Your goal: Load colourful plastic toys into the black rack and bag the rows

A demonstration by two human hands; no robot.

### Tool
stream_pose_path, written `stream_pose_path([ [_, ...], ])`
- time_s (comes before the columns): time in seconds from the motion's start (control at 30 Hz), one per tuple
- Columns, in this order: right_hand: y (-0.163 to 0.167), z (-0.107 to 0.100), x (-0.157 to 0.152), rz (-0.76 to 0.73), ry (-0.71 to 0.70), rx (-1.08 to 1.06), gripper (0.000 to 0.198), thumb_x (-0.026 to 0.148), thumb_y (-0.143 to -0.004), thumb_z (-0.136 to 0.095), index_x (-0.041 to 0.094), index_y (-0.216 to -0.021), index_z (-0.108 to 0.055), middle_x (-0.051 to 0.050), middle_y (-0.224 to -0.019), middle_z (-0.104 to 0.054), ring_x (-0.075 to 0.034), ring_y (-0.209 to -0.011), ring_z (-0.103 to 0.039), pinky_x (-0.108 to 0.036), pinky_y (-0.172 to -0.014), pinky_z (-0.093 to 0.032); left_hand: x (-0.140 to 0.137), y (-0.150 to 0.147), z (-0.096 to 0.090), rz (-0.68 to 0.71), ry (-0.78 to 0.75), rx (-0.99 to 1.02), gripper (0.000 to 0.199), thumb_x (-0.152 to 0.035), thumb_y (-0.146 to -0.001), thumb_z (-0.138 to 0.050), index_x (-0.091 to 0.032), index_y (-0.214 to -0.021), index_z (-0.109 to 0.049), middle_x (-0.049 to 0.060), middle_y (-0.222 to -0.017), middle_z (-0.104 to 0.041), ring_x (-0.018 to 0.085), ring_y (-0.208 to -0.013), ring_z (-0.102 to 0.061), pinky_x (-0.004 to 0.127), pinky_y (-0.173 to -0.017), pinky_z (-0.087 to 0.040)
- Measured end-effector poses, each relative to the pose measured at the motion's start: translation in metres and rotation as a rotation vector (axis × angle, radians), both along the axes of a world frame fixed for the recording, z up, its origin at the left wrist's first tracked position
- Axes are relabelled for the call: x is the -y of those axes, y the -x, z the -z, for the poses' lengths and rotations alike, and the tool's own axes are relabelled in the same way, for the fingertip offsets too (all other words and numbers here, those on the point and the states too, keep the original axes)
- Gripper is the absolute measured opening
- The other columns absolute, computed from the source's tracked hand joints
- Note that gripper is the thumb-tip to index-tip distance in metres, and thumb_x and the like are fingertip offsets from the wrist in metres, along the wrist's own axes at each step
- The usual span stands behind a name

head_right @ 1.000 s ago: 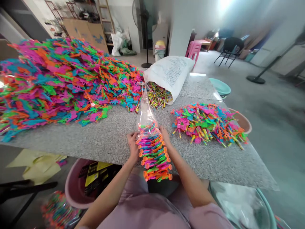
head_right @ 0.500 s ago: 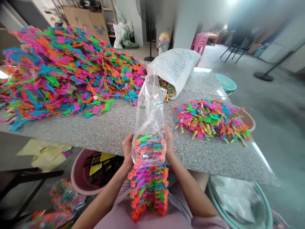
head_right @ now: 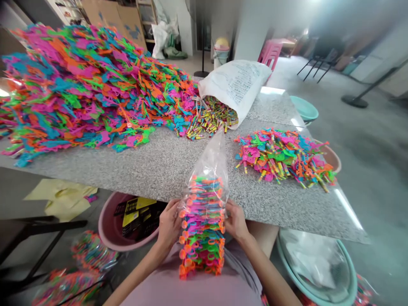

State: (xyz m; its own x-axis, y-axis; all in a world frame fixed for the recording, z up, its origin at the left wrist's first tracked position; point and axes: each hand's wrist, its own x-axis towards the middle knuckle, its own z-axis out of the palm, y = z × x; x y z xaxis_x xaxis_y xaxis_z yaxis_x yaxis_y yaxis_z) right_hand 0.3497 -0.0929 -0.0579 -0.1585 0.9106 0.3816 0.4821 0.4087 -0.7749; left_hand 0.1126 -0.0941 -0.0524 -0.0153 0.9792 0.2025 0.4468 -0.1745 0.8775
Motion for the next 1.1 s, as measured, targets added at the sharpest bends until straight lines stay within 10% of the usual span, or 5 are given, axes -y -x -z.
stream_pose_path([
  [0.2, -0.003, -0.012, 0.011, 0.248, -0.211, 0.085, 0.01, 0.018, -0.091, -0.053, 0.022, -0.095, -0.061, -0.001, -0.071, -0.067, -0.016, -0.056, -0.061, -0.026, -0.053, -0.048, 0.014, 0.008, 0.005, -0.052, -0.326, -0.194, 0.016, -0.02, -0.095, -0.048, -0.02, -0.106, -0.059, 0.002, -0.082, -0.07, 0.013, -0.066, -0.067, 0.022, -0.058, -0.049],
  [0.4, -0.007, -0.023, 0.031, -0.062, -0.4, 0.257, 0.019, 0.008, -0.089, -0.052, 0.022, -0.098, -0.062, -0.004, -0.078, -0.07, -0.018, -0.067, -0.066, -0.029, -0.062, -0.051, 0.03, 0.021, 0.0, 0.043, -0.379, -0.299, 0.02, -0.019, -0.096, -0.045, -0.02, -0.086, -0.062, 0.002, -0.069, -0.067, 0.012, -0.059, -0.061, 0.023, -0.058, -0.044],
  [0.6, 0.004, -0.024, 0.032, 0.015, -0.359, 0.324, 0.019, 0.008, -0.093, -0.049, 0.022, -0.083, -0.054, 0.001, -0.063, -0.058, -0.014, -0.054, -0.054, -0.028, -0.054, -0.043, 0.026, 0.024, -0.019, 0.036, -0.335, -0.34, 0.025, -0.022, -0.098, -0.044, -0.021, -0.074, -0.052, -0.005, -0.053, -0.051, 0.009, -0.044, -0.048, 0.022, -0.047, -0.034],
  [0.9, 0.01, -0.016, 0.029, -0.097, -0.469, 0.31, 0.019, 0.007, -0.091, -0.05, 0.022, -0.097, -0.06, -0.002, -0.074, -0.067, -0.017, -0.065, -0.063, -0.03, -0.063, -0.05, 0.052, 0.031, -0.029, -0.02, -0.626, -0.333, 0.015, -0.012, -0.086, -0.048, -0.022, -0.081, -0.057, 0.004, -0.072, -0.066, 0.016, -0.068, -0.065, 0.034, -0.076, -0.057],
  [1.1, 0.004, -0.02, 0.019, -0.209, -0.378, 0.381, 0.016, 0.012, -0.094, -0.048, 0.022, -0.093, -0.06, -0.003, -0.075, -0.066, -0.016, -0.068, -0.062, -0.029, -0.065, -0.051, 0.042, 0.044, -0.039, 0.163, -0.42, -0.252, 0.023, -0.017, -0.087, -0.046, -0.022, -0.065, -0.046, -0.003, -0.057, -0.054, 0.012, -0.053, -0.05, 0.037, -0.079, -0.05],
])
